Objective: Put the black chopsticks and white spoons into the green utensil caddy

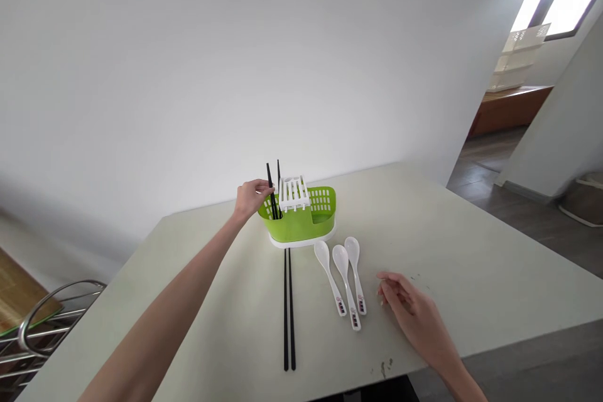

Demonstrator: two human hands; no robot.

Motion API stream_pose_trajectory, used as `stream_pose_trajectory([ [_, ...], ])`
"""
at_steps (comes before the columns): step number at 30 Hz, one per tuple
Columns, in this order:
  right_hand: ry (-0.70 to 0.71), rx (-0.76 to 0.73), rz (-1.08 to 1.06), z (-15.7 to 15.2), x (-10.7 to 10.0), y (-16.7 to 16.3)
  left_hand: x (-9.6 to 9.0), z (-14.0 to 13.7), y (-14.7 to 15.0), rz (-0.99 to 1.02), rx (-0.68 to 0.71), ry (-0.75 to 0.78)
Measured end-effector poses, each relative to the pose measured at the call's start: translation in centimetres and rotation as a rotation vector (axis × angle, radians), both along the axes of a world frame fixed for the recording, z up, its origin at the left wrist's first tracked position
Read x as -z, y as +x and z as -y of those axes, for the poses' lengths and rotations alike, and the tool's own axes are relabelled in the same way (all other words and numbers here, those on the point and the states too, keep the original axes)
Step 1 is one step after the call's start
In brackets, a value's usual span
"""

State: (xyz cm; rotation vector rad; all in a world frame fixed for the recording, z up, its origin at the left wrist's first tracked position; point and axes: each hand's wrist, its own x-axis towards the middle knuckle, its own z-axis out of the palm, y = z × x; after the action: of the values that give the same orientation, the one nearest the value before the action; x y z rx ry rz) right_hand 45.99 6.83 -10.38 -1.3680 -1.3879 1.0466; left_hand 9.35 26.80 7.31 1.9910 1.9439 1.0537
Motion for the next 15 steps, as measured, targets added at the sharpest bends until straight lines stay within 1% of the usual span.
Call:
stream_pose_trajectory([
  [6,-0.026,0.0,0.011,0.0,-0.1,-0.1,0.3,-0.7,0.2,-0.011,0.02,-0.008],
  [10,-0.029,0.008,0.008,0.0,-0.2,-0.1,0.5,-0.4,0.1,-0.012,0.036,-0.002],
  [12,-0.025,0.017,0.011,0.0,-0.3,-0.2,0.6,0.5,0.1,0.01,0.018,0.054],
  [15,-0.008,0.021,0.024,0.0,-0.3,-0.2,1.0,3.0,0.0,0.075,-0.071,0.232],
])
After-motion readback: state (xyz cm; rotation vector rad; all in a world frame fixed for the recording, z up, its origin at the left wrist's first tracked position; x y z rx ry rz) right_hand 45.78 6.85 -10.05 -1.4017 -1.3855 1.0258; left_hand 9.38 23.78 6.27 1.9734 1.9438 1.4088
